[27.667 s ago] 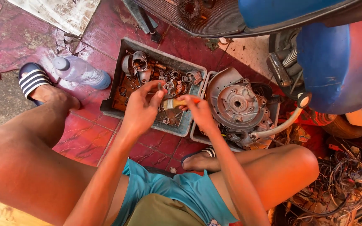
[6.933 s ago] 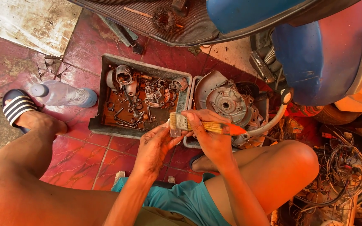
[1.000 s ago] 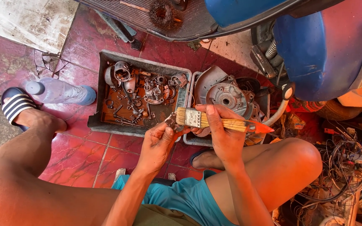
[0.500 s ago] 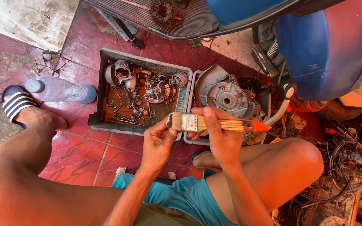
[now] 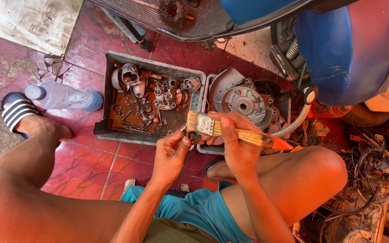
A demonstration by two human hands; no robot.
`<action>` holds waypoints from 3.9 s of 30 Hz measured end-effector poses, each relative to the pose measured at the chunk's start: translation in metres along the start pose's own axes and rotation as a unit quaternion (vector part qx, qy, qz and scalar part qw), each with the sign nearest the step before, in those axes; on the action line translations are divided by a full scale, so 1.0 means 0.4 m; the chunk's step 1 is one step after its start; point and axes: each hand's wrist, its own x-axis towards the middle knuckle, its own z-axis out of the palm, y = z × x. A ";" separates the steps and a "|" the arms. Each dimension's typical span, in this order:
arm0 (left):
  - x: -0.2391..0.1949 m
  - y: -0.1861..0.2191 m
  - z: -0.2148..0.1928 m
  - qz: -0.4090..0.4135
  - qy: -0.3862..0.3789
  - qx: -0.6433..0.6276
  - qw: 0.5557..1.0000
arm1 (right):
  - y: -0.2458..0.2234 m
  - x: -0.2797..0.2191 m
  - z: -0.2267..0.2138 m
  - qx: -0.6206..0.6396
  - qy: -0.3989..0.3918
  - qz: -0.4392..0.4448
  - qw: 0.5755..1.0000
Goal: Cleaning various motorcycle engine components using a brush and solvent in a metal tray.
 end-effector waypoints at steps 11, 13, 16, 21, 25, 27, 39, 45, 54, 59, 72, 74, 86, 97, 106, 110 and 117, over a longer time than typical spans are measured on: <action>0.002 0.064 0.026 -0.008 -0.016 -0.016 1.000 | 0.011 -0.026 -0.029 0.056 -0.048 0.078 0.994; 0.000 0.078 0.033 -0.013 -0.020 -0.021 0.999 | 0.008 -0.027 -0.028 0.106 -0.043 0.154 0.981; -0.001 0.078 0.037 -0.008 -0.033 -0.008 0.999 | -0.002 -0.008 -0.017 -0.027 -0.022 -0.024 0.999; -0.001 0.107 0.045 0.000 -0.028 -0.004 1.000 | 0.028 -0.018 -0.020 -0.065 -0.018 -0.066 0.996; 0.009 0.109 0.031 0.003 -0.029 0.035 0.999 | 0.008 -0.025 -0.003 -0.004 -0.063 -0.032 0.998; 0.006 0.083 0.023 0.001 -0.022 0.011 1.000 | 0.025 -0.029 -0.009 -0.018 -0.030 -0.046 0.998; 0.001 0.108 0.047 0.018 0.020 0.022 0.999 | 0.006 -0.019 -0.004 0.029 -0.030 0.020 0.999; 0.009 0.163 0.087 0.050 0.028 -0.027 0.998 | -0.017 -0.022 0.010 -0.053 -0.059 -0.004 0.997; 0.014 0.133 0.072 0.066 0.026 -0.043 0.997 | 0.024 -0.041 -0.008 -0.053 -0.080 -0.036 0.995; 0.027 0.106 0.052 0.007 0.034 -0.167 0.985 | 0.002 -0.038 -0.001 -0.078 -0.143 -0.121 0.979; 0.030 0.036 0.021 -0.029 0.023 -0.231 0.972 | 0.034 -0.026 0.010 0.000 0.042 -0.006 0.999; 0.031 0.050 0.027 -0.024 0.020 -0.247 0.968 | 0.024 -0.028 0.010 -0.025 0.036 -0.013 0.999; 0.045 0.067 -0.021 -0.005 0.022 -0.167 0.986 | 0.064 -0.031 0.019 -0.059 -0.019 -0.056 0.997; 0.050 -0.086 -0.152 -0.074 0.027 0.060 0.995 | 0.258 -0.123 0.071 -0.352 -0.376 -0.036 0.856; 0.066 -0.243 -0.288 -0.139 0.043 0.112 0.983 | 0.490 -0.244 0.103 -0.328 -0.417 -0.012 0.848; 0.070 -0.295 -0.325 -0.164 0.040 0.126 0.978 | 0.530 -0.269 0.120 -0.305 -0.425 0.019 0.852; 0.141 -0.390 -0.395 -0.228 0.060 0.160 0.959 | 0.582 -0.225 0.151 -0.253 -0.400 0.096 0.876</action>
